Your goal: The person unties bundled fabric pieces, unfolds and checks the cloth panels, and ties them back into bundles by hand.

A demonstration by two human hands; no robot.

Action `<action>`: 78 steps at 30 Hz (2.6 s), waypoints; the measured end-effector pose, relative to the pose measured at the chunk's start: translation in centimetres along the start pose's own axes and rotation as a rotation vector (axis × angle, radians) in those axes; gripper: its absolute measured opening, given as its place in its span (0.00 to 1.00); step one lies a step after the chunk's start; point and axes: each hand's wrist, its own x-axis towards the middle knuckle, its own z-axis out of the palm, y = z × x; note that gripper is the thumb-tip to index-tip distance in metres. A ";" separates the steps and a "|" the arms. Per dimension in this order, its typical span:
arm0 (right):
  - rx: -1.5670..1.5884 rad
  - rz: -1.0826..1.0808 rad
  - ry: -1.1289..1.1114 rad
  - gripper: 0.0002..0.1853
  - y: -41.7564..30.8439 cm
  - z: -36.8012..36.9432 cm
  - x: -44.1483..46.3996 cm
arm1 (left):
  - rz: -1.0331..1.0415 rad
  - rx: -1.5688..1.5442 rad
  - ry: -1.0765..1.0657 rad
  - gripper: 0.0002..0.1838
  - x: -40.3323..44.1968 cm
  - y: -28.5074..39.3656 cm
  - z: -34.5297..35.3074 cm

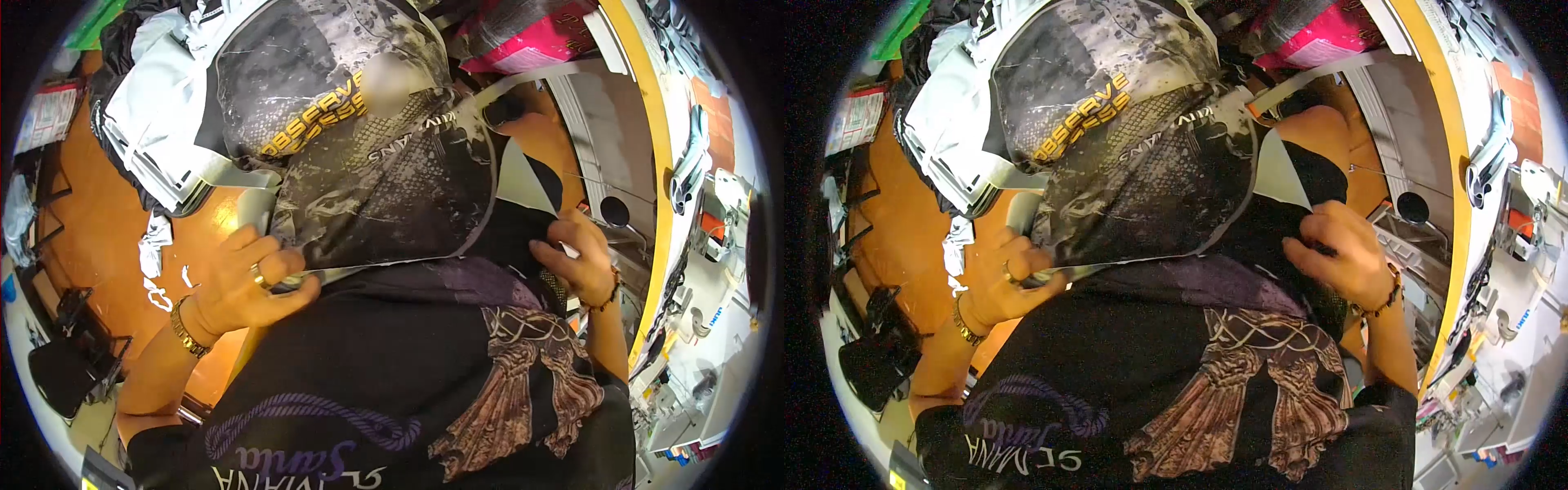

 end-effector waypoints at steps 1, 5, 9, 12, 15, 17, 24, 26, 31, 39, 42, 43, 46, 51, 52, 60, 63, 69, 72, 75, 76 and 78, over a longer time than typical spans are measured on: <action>-0.033 -0.037 0.039 0.12 -0.3 0.0 -0.1 | -0.004 0.042 0.017 0.13 -0.2 0.2 -0.4; -0.025 -0.073 -0.005 0.16 -1.2 -0.7 -0.3 | -0.006 0.193 0.058 0.13 -1.0 1.2 -1.8; 0.079 -0.175 -0.007 0.18 -1.8 -0.5 0.7 | -0.031 0.250 0.040 0.14 -2.0 2.0 -2.4; 0.264 -0.127 -0.057 0.18 -2.3 -0.6 0.6 | -0.064 0.252 0.031 0.14 -2.5 2.7 -2.4; 0.332 -0.143 -0.049 0.14 -2.0 -0.5 -0.1 | -0.069 0.268 0.040 0.14 -2.6 3.2 -2.2; 0.357 -0.102 -0.038 0.11 -2.5 -0.9 -0.1 | -0.066 0.273 0.041 0.14 -2.8 3.4 -2.0; 0.412 -0.081 -0.050 0.12 -2.6 -1.2 -0.3 | -0.063 0.214 0.055 0.13 -2.9 3.2 -1.8; 0.408 -0.066 -0.077 0.13 -2.4 -1.3 -0.4 | -0.079 0.172 0.047 0.12 -3.0 2.9 -1.9; 0.354 -0.078 -0.106 0.10 -0.8 -2.8 2.7 | -0.204 -0.080 0.147 0.13 -2.7 0.9 -2.0; 0.518 0.215 0.481 0.10 8.2 -0.7 16.3 | -0.529 0.195 0.565 0.12 4.8 -12.9 -3.1; -0.017 0.119 0.255 0.19 15.9 5.8 14.5 | -0.472 0.190 0.398 0.15 4.3 -17.1 1.5; 0.100 0.238 0.162 0.24 17.8 8.3 13.1 | -0.509 0.210 0.325 0.18 4.0 -17.1 2.9; 0.686 0.741 -0.030 0.35 20.5 14.7 7.8 | -0.558 0.412 0.189 0.26 4.1 -13.3 4.5; 0.807 0.997 -0.197 0.35 19.7 15.0 6.1 | -0.440 0.433 0.119 0.28 4.0 -12.1 7.8; 0.864 0.990 -0.173 0.33 18.2 13.9 7.0 | -0.444 0.392 0.129 0.28 4.1 -12.3 7.9; 1.201 0.744 0.186 0.17 7.3 4.8 19.8 | -0.487 0.368 0.226 0.25 3.9 -11.3 9.2; 0.907 0.280 -0.095 0.18 0.6 6.9 25.9 | -0.489 0.480 0.186 0.25 2.6 -11.4 9.4; 0.784 0.321 -0.228 0.16 4.0 9.2 24.2 | -0.815 -0.161 0.457 0.21 1.0 -10.4 9.8; 0.776 0.561 -0.225 0.16 10.1 11.9 20.6 | -0.946 -0.558 0.618 0.20 1.8 -11.2 11.1; 1.163 0.663 -0.268 0.28 7.6 14.7 20.0 | -1.006 -1.095 0.818 0.18 2.4 -10.8 12.3; 1.251 0.727 -0.219 0.28 6.6 15.3 20.3 | -1.009 -1.261 0.882 0.18 2.4 -10.5 12.6; 1.422 0.858 -0.123 0.29 4.2 15.8 21.1 | -1.004 -1.569 1.003 0.17 2.7 -10.0 13.4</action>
